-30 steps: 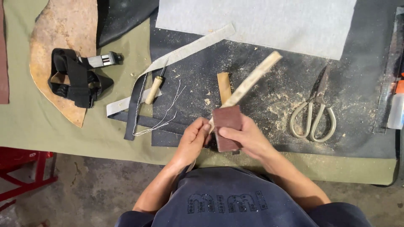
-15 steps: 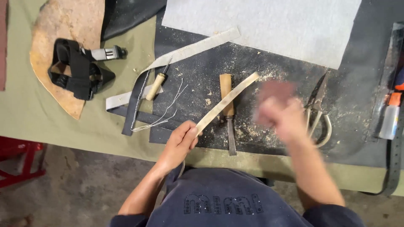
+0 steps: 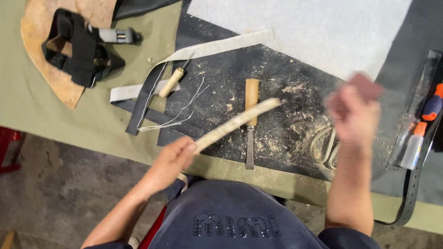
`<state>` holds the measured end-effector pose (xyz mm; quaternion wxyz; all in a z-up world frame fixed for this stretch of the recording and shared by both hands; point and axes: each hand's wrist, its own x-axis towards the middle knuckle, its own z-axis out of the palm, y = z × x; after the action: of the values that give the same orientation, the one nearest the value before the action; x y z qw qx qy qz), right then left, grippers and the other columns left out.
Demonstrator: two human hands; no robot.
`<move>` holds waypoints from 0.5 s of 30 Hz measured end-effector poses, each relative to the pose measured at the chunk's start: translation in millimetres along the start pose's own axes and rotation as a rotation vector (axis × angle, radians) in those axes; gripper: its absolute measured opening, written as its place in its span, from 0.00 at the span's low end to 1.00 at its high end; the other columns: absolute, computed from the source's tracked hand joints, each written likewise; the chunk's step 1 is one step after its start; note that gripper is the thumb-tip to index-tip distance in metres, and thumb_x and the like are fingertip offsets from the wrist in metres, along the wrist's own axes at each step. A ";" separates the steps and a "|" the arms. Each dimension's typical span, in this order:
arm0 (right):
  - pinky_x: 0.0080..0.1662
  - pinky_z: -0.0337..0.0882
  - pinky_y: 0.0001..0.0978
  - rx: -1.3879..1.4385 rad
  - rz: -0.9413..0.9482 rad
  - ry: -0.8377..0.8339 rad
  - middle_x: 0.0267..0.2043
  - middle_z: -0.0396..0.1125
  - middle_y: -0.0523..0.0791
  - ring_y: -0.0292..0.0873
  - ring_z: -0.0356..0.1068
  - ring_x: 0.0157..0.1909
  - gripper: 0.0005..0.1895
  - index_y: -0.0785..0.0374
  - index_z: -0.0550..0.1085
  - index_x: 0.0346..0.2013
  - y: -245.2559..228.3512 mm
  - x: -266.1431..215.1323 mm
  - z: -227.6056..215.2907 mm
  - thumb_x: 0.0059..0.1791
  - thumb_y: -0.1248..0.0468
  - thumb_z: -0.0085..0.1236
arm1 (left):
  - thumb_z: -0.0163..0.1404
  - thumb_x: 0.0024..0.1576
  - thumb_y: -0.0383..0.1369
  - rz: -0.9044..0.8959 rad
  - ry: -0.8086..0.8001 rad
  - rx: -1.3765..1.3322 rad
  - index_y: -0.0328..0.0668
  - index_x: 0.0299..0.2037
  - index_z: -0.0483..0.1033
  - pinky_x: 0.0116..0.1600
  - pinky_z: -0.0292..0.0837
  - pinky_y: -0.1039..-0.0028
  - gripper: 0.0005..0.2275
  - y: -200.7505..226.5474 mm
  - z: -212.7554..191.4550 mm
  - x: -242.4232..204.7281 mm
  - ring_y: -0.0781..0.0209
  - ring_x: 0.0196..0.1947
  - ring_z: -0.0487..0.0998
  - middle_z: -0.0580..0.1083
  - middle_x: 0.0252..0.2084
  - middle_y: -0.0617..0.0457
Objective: Sanding a thin wooden handle or strip using a piece of sandpaper on a workbench.
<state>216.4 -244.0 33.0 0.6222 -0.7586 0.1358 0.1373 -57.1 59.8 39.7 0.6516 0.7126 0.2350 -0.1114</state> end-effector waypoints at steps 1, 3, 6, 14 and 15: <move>0.34 0.81 0.38 0.211 -0.018 0.165 0.33 0.68 0.40 0.41 0.73 0.32 0.14 0.50 0.76 0.43 2.0 17.9 -15.8 0.47 0.55 0.72 | 0.41 0.66 0.31 -0.044 0.050 -0.074 0.39 0.33 0.75 0.27 0.60 0.76 0.12 -1.4 -8.8 -3.1 0.65 0.18 0.63 0.65 0.14 0.54; 0.45 0.77 0.45 0.098 -0.046 0.088 0.43 0.67 0.46 0.47 0.73 0.44 0.20 0.55 0.69 0.52 2.5 -6.6 -8.7 0.51 0.54 0.66 | 0.48 0.63 0.31 0.012 0.050 -0.122 0.39 0.34 0.75 0.27 0.59 0.75 0.07 -8.3 -6.9 2.2 0.66 0.19 0.63 0.67 0.16 0.54; 0.56 0.72 0.55 -0.143 0.054 -0.079 0.49 0.67 0.54 0.55 0.72 0.51 0.25 0.61 0.65 0.59 -3.7 -64.3 27.4 0.51 0.56 0.61 | 0.55 0.60 0.31 0.100 0.003 -0.160 0.38 0.36 0.75 0.29 0.57 0.75 0.05 -12.4 3.8 14.6 0.68 0.22 0.62 0.68 0.18 0.56; 0.43 0.77 0.43 0.309 0.122 -0.571 0.44 0.73 0.49 0.43 0.74 0.41 0.26 0.66 0.71 0.53 80.0 -123.4 68.8 0.40 0.72 0.65 | 0.49 0.65 0.32 0.197 -0.148 -0.140 0.38 0.37 0.74 0.33 0.57 0.77 0.07 -8.0 18.7 27.6 0.69 0.25 0.62 0.67 0.22 0.57; 0.40 0.77 0.38 0.402 0.102 -0.713 0.41 0.72 0.48 0.40 0.73 0.38 0.31 0.65 0.68 0.59 71.2 -126.5 74.8 0.41 0.68 0.65 | 0.49 0.65 0.32 0.190 -0.213 -0.137 0.37 0.38 0.74 0.35 0.59 0.76 0.07 -12.2 22.2 26.9 0.68 0.27 0.62 0.68 0.23 0.56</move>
<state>69.6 -179.6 2.2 0.7584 -0.5192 -0.0269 0.3931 -36.5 43.7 13.7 0.7274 0.6697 0.1033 -0.1080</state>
